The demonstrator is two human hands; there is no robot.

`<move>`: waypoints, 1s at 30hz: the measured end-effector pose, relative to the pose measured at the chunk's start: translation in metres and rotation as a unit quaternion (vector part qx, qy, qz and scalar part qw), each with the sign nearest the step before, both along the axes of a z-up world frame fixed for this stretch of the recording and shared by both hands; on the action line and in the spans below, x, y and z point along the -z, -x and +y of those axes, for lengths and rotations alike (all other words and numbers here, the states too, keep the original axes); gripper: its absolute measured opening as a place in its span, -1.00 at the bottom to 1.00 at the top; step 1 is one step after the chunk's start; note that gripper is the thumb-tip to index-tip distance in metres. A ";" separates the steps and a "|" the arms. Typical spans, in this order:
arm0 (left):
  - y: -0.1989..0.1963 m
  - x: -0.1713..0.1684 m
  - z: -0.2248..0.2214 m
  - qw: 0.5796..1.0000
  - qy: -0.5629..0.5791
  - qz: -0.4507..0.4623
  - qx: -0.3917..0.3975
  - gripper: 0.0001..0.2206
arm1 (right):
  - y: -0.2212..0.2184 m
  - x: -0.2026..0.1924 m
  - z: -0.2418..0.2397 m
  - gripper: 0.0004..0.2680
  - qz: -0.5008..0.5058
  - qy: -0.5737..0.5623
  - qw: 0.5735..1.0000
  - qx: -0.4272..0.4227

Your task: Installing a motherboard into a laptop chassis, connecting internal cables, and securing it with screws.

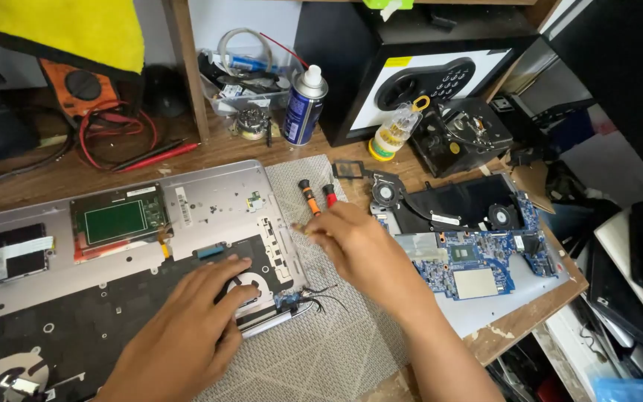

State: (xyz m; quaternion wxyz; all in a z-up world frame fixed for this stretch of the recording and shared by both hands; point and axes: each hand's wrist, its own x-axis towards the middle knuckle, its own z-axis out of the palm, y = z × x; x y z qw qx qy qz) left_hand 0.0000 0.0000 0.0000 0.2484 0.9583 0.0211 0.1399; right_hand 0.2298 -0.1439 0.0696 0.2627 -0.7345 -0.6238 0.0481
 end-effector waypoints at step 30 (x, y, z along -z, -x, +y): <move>-0.001 0.037 0.016 0.999 0.016 0.034 -0.011 -0.70 | -0.004 -0.016 -0.009 -0.92 0.013 0.158 0.987 -0.002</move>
